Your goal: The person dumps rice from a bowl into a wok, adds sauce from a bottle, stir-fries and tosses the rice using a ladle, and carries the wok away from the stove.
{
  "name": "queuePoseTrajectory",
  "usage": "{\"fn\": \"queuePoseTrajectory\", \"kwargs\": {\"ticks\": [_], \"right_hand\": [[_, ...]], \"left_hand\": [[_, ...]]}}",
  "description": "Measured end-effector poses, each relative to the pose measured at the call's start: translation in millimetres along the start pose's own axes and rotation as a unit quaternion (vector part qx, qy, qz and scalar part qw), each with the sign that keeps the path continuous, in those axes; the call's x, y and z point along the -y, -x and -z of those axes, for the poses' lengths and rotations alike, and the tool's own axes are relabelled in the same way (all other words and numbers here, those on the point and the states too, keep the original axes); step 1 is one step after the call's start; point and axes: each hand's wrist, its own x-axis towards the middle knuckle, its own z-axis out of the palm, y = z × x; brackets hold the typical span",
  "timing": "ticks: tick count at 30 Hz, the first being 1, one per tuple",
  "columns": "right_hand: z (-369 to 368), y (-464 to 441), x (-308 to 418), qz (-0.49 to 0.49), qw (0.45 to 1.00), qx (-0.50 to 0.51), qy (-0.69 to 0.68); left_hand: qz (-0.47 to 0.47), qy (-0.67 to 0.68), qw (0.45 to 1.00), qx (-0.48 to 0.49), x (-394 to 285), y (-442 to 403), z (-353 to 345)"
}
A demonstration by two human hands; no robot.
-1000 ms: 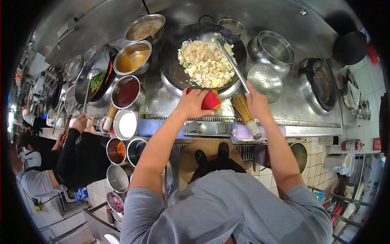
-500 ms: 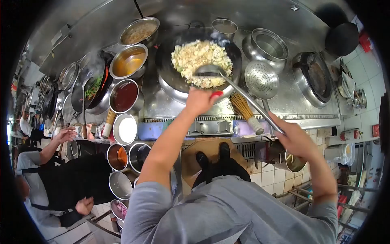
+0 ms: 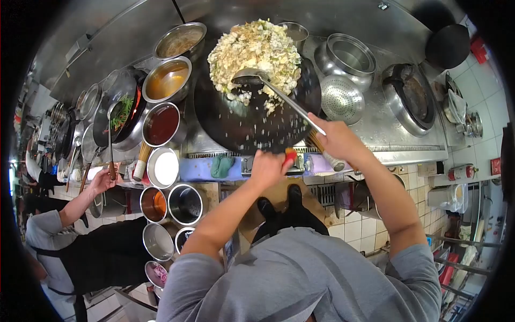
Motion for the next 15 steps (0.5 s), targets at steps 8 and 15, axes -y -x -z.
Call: {"fn": "queuePoseTrajectory", "kwargs": {"ticks": [8,15], "right_hand": [[81.3,94.7,34.9,0.016,0.988,0.145,0.044],[77.3,49.1,11.7,0.06,0.987,0.115,0.09]], "left_hand": [[0.05,0.019,0.998,0.031,20.7,-63.2,55.2],[0.001,0.01,0.999,-0.035,20.0,-92.9,81.2]]}}
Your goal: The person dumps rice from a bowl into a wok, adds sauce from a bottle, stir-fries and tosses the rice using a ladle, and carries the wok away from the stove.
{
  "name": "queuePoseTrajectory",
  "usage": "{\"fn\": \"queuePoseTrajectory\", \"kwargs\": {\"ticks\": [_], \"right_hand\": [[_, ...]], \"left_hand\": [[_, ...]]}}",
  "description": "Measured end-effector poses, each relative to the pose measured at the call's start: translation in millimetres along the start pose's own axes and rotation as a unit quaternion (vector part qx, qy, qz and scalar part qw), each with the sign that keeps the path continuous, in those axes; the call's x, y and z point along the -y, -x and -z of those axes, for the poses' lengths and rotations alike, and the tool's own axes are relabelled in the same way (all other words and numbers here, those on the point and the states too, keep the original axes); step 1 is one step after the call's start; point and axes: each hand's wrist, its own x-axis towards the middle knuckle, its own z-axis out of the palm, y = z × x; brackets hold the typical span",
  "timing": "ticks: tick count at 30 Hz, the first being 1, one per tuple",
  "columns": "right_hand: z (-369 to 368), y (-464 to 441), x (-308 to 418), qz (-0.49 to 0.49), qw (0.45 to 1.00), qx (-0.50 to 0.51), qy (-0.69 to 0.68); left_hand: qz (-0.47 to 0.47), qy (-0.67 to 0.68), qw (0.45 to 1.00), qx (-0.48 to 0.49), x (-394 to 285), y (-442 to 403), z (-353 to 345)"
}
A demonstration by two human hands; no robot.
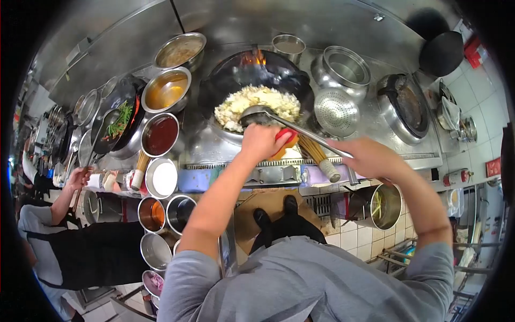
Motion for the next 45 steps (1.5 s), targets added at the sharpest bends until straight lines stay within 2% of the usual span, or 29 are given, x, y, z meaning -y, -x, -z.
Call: {"fn": "queuePoseTrajectory", "kwargs": {"ticks": [4,5,7,9,10,11,12,14,15,16,17,18,19,20,21,23,24,27,28,29,30,31,32,33,36,38,40,42,45], "right_hand": [[-41.0,-68.2,-2.6,-0.029,0.995,-0.092,-0.002],[-42.0,-70.6,6.0,-0.039,0.993,-0.109,-0.014],[-35.0,-73.7,11.7,-0.046,0.99,-0.134,-0.021],[-39.9,-67.8,15.7,-0.081,0.954,-0.07,-0.281],[-45.2,-63.0,17.5,-0.097,0.908,-0.032,-0.405],[-58.3,-68.0,6.6,-0.063,0.819,-0.01,-0.57],[-57.4,-66.6,10.2,-0.054,0.823,-0.009,-0.566],[-48.2,-62.1,22.3,0.026,0.542,-0.036,-0.839],[-31.0,-55.4,36.8,0.078,0.513,-0.069,-0.852],[-28.3,-61.0,34.4,0.078,0.517,-0.06,-0.85],[-24.3,-71.7,29.2,0.12,0.671,-0.195,-0.705],[-19.9,-87.3,23.2,0.161,0.778,-0.322,-0.516],[-13.6,-116.4,12.4,0.104,0.843,-0.494,-0.184],[-6.3,-151.6,11.6,0.106,0.755,-0.503,-0.407],[13.6,-197.3,-3.1,0.226,0.625,-0.453,-0.594],[96.2,-246.0,-5.2,0.253,0.622,-0.403,-0.622],[131.8,-263.6,-2.6,0.189,0.612,-0.423,-0.64],[203.6,-246.3,-7.7,0.279,0.61,-0.387,-0.633],[201.6,-226.1,-7.2,0.325,0.616,-0.382,-0.608],[174.5,-219.6,16.3,0.268,0.608,-0.523,-0.533],[138.1,-246.9,15.2,0.2,0.632,-0.544,-0.514],[97.2,-317.6,-19.8,0.174,0.657,-0.621,-0.39],[77.1,-321.0,-8.1,0.307,0.64,-0.546,-0.444],[86.6,-332.8,-8.1,0.279,0.712,-0.503,-0.402],[136.5,-272.9,51.6,0.238,0.693,-0.416,-0.538],[118.9,-258.4,56.1,0.271,0.662,-0.425,-0.554],[70.4,-288.9,38.3,0.331,0.624,-0.402,-0.583],[100.9,-291.8,20.5,0.248,0.677,-0.417,-0.554],[163.8,-275.2,-0.1,0.21,0.649,-0.454,-0.573]], "left_hand": [[-0.003,-0.011,1.0,-0.028,3.4,62.6,-73.8],[-0.002,-0.022,0.999,0.031,-5.8,74.3,-63.9],[-0.039,-0.006,0.999,0.015,-10.1,70.0,-40.0],[-0.034,-0.015,0.999,-0.016,0.4,50.0,-29.8],[-0.021,-0.019,0.999,-0.025,12.8,33.3,-29.3],[0.0,-0.016,1.0,0.014,27.5,22.6,-36.0],[0.004,-0.023,1.0,0.006,41.0,16.0,-46.5],[-0.016,-0.02,0.999,-0.037,58.3,5.6,-64.2],[0.008,-0.014,1.0,0.006,58.0,3.9,-64.3],[0.018,-0.015,1.0,0.001,55.3,6.7,-71.0],[0.032,0.0,0.999,-0.042,52.5,9.9,-77.7],[0.044,0.011,0.995,-0.085,53.9,9.5,-80.4],[0.07,0.041,0.994,-0.072,51.9,10.4,-75.0],[0.073,0.041,0.994,-0.064,50.6,11.7,-70.6],[0.067,0.03,0.997,-0.005,52.5,7.4,-66.0],[0.076,0.028,0.994,0.076,54.1,-1.1,-59.1],[0.082,0.03,0.993,0.08,49.0,0.5,-57.9],[0.107,-0.012,0.989,0.102,48.4,-4.9,-59.1],[0.112,-0.014,0.989,0.098,49.1,-1.8,-63.3],[0.098,-0.02,0.993,0.058,48.9,0.3,-66.4],[0.08,-0.025,0.996,0.02,48.7,0.2,-67.5],[0.086,-0.029,0.995,0.049,47.4,-1.4,-63.3],[0.081,-0.031,0.995,0.045,49.1,-6.9,-61.0],[0.078,-0.022,0.997,0.018,51.5,-11.9,-59.0],[0.074,0.02,0.997,-0.017,44.2,3.9,-66.9],[0.079,0.043,0.994,-0.057,47.3,5.2,-69.6],[0.095,0.027,0.995,-0.008,47.4,3.2,-67.4],[0.1,0.015,0.995,0.016,45.3,-3.5,-58.8],[0.121,0.052,0.991,0.035,46.9,0.7,-66.5]]}}
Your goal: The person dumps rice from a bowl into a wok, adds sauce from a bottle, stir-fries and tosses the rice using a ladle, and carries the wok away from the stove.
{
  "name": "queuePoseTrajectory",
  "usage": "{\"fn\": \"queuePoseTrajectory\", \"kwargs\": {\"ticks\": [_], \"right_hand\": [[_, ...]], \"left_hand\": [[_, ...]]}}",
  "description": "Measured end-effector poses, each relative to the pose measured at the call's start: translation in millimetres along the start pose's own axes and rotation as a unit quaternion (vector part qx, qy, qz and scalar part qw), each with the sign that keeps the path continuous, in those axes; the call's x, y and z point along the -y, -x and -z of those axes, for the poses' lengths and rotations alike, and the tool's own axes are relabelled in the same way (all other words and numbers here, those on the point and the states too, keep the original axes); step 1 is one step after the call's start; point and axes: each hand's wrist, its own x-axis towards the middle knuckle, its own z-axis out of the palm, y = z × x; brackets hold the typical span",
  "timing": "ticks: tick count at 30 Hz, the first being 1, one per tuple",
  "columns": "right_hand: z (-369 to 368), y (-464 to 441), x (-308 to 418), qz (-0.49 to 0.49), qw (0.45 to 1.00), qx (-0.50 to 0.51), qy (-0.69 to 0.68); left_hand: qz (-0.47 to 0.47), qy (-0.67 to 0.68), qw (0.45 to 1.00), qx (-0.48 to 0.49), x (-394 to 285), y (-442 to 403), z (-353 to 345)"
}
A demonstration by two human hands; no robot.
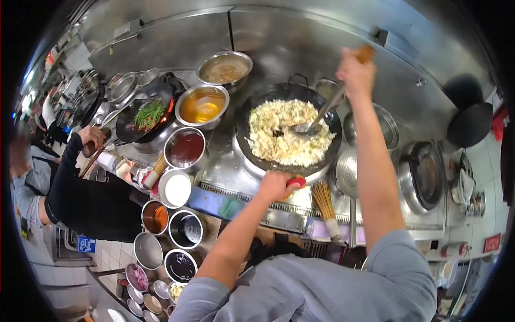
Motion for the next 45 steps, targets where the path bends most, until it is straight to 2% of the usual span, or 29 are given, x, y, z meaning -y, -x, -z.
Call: {"fn": "queuePoseTrajectory", "kwargs": {"ticks": [3,4,6,8,11,12,13,15,17,19,20,21,23,25,27,29,30,31,32,33,34,35,37,38,39,41,42,43,45], "right_hand": [[-5.8,30.8,-68.4,0.066,0.997,0.001,0.03],[-19.4,28.4,-54.9,0.015,0.998,0.053,0.008],[-23.4,12.0,-21.3,-0.016,0.999,0.021,0.019],[-35.4,-2.2,-21.6,-0.03,0.999,0.006,0.022],[-25.9,28.2,-73.8,0.083,0.996,-0.021,-0.038],[-26.4,23.7,-57.8,-0.011,1.0,0.003,-0.023],[-28.0,16.4,-35.4,-0.005,1.0,0.008,-0.024],[-9.1,17.2,6.5,-0.067,0.995,0.065,-0.026],[8.8,41.3,14.1,-0.061,0.995,0.076,-0.011],[-2.2,81.3,-15.2,-0.004,1.0,-0.02,-0.017],[2.2,76.8,-45.8,0.068,0.996,0.037,0.031],[-1.2,70.2,-51.4,0.02,0.998,0.058,-0.006],[-26.9,90.5,-0.3,0.059,0.995,0.065,0.049],[-42.2,124.3,26.5,0.155,0.981,0.113,0.041],[-34.3,132.7,-24.2,0.165,0.978,0.117,0.052],[-13.9,100.6,-77.0,0.14,0.982,0.077,0.097],[-4.8,83.3,-36.3,0.001,0.995,0.065,0.072],[8.6,70.3,-19.8,0.034,0.996,0.074,0.033],[13.7,74.6,23.0,-0.021,0.994,0.094,-0.048],[21.2,89.4,52.4,0.032,0.994,0.099,-0.018],[22.7,119.0,54.6,-0.024,0.993,0.009,0.118],[20.2,131.9,55.8,-0.068,0.963,-0.08,0.25],[36.5,142.2,-39.5,0.147,0.984,0.049,0.092],[29.3,134.9,-34.9,0.097,0.989,0.046,0.106],[25.0,124.5,-27.3,0.038,0.996,0.055,0.059],[0.1,148.5,27.6,0.029,0.999,0.024,-0.01],[-6.5,168.1,37.4,0.071,0.996,0.043,-0.031],[-6.9,176.0,9.6,0.174,0.98,0.049,0.081],[3.2,145.5,-50.4,0.252,0.942,0.054,0.216]], "left_hand": [[0.005,-0.037,0.998,0.041,-0.1,-1.6,1.5],[0.013,-0.039,0.998,0.044,0.6,-3.5,0.1],[0.013,-0.032,0.998,0.052,-1.0,5.2,-5.9],[0.015,-0.032,0.999,0.035,1.8,-6.4,2.5],[0.011,-0.058,0.998,0.011,-9.1,8.0,-0.4],[0.01,-0.061,0.998,0.007,-8.4,6.2,0.6],[0.014,-0.064,0.998,-0.003,-6.8,0.6,3.1],[0.011,-0.055,0.998,-0.009,-4.7,-2.5,6.7],[-0.02,-0.045,0.998,-0.05,-1.7,4.0,3.4],[-0.024,-0.036,0.998,-0.037,0.0,4.2,5.1],[-0.017,-0.03,0.999,-0.009,-0.6,3.3,7.0],[-0.011,-0.026,1.0,0.013,-1.9,0.3,9.2],[-0.011,-0.032,0.999,0.002,-3.2,-8.0,15.3],[-0.006,-0.049,0.999,-0.007,-5.5,1.6,9.9],[-0.002,-0.049,0.999,0.006,-5.2,3.9,8.6],[0.012,-0.054,0.998,0.019,-1.6,1.2,6.8],[0.03,-0.024,0.999,0.012,-14.5,2.5,20.9],[0.029,-0.023,0.999,0.016,-12.0,7.3,18.4],[0.01,-0.009,1.0,-0.006,-5.0,1.0,15.9],[0.0,0.009,1.0,-0.023,-0.3,3.0,10.6],[-0.015,0.034,0.999,-0.023,3.7,3.3,9.9],[-0.012,0.032,0.999,-0.026,7.0,-1.1,13.6],[0.008,0.035,0.999,0.018,5.4,1.4,13.2],[0.005,0.033,0.999,0.024,5.0,0.1,15.0],[0.001,0.032,0.999,0.033,5.3,1.0,16.2],[-0.002,0.077,0.997,0.003,11.3,2.7,10.8],[-0.007,0.064,0.998,-0.003,11.7,3.3,8.9],[-0.003,0.064,0.998,0.003,9.7,3.8,13.3],[0.022,-0.014,0.998,0.052,2.3,1.0,18.8]]}}
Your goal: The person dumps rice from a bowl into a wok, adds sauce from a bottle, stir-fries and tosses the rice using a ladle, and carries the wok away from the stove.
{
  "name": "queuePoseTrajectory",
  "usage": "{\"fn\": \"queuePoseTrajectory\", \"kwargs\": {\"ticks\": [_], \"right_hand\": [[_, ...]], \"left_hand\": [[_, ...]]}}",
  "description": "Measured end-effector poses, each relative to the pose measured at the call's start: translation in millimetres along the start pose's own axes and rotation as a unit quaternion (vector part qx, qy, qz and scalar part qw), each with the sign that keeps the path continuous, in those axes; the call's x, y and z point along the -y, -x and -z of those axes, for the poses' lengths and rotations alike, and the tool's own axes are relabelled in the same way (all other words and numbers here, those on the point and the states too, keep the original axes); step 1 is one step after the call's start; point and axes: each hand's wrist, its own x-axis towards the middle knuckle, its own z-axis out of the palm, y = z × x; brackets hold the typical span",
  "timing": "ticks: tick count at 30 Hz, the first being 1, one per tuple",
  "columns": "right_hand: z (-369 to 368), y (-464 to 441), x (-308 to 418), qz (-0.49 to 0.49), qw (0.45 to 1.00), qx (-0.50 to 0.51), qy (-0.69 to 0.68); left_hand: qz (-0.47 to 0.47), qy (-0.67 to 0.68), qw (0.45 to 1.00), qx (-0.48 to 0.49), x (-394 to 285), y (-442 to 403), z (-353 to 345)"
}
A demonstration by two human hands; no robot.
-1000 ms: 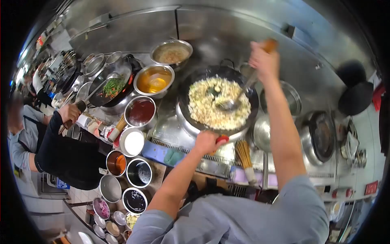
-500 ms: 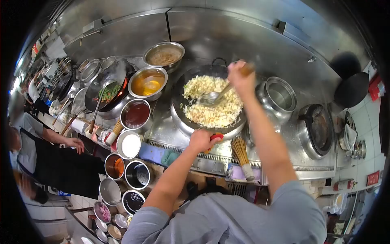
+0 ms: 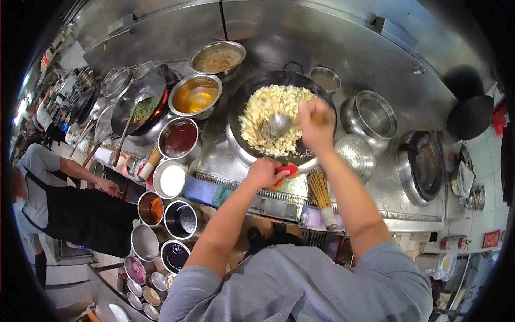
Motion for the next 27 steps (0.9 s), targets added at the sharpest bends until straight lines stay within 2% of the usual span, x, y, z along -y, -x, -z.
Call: {"fn": "queuePoseTrajectory", "kwargs": {"ticks": [2,3,4,5,8,9,10,11,12,14,16,17,18,19,20,22,23,25,26,27], "right_hand": [[6.0,-75.6,-26.5,-0.221,0.97,-0.019,-0.103],[19.4,-106.6,-25.7,-0.229,0.96,-0.056,-0.15],[29.7,-130.4,-19.8,-0.197,0.958,-0.113,-0.173],[47.0,-142.7,-24.2,-0.152,0.955,-0.114,-0.228],[13.3,-93.3,-55.2,-0.218,0.935,-0.15,-0.235],[4.0,-79.0,-73.6,-0.169,0.96,-0.051,-0.216],[-2.4,-93.5,-72.7,-0.165,0.963,0.024,-0.213],[-10.2,-111.0,-44.7,-0.213,0.953,0.033,-0.213],[-14.9,-123.9,-59.8,-0.192,0.953,0.091,-0.215],[0.4,-129.9,0.1,-0.262,0.926,0.049,-0.267],[-5.7,-95.5,3.6,-0.217,0.968,0.058,-0.112],[-22.9,-72.2,-43.2,0.141,0.988,0.013,0.054],[-17.0,-85.1,-34.8,0.132,0.99,0.016,0.056],[-9.9,-122.0,-12.6,-0.102,0.993,0.025,0.061],[-0.1,-139.7,-4.1,-0.339,0.938,0.032,0.068],[27.3,-167.3,-37.8,-0.27,0.955,-0.09,-0.09],[21.0,-162.9,-52.1,-0.272,0.954,-0.078,-0.097],[16.7,-123.1,-82.4,-0.161,0.977,-0.084,-0.111],[9.1,-110.8,-93.6,-0.142,0.986,0.028,-0.077],[-4.3,-117.4,-71.2,-0.203,0.948,0.095,-0.224]], "left_hand": [[-0.017,-0.016,1.0,-0.019,1.1,-2.2,-3.8],[-0.028,-0.017,0.999,-0.036,1.0,0.0,-7.3],[-0.038,-0.019,0.997,-0.06,1.9,-2.5,-8.8],[-0.033,-0.014,0.998,-0.059,2.8,-4.4,-10.3],[-0.037,-0.047,0.993,-0.105,-0.7,-3.7,-14.0],[-0.023,-0.043,0.996,-0.076,-3.8,-0.6,-12.8],[-0.006,-0.04,0.997,-0.061,-4.0,-5.7,-9.2],[-0.01,-0.058,0.995,-0.081,-2.0,-5.5,-12.9],[-0.016,-0.055,0.995,-0.082,-2.9,-5.3,-11.2],[-0.003,-0.061,0.994,-0.09,-5.1,-2.8,-11.1],[-0.004,-0.043,0.994,-0.101,-2.3,-3.5,-12.7],[-0.009,-0.027,0.994,-0.11,-1.5,-2.7,-13.7],[-0.012,-0.03,0.996,-0.081,-1.8,-3.1,-12.4],[-0.01,-0.024,0.995,-0.091,-1.0,-5.7,-11.1],[-0.01,-0.015,0.996,-0.093,-2.1,-2.1,-12.7],[-0.016,-0.003,0.995,-0.102,2.9,-6.9,-13.1],[-0.02,0.013,0.995,-0.101,5.7,-2.4,-16.9],[-0.009,0.006,0.997,-0.08,8.0,-0.8,-16.7],[-0.017,-0.003,0.998,-0.063,6.4,-2.5,-13.9],[-0.011,-0.007,0.998,-0.068,3.0,-1.6,-10.0]]}}
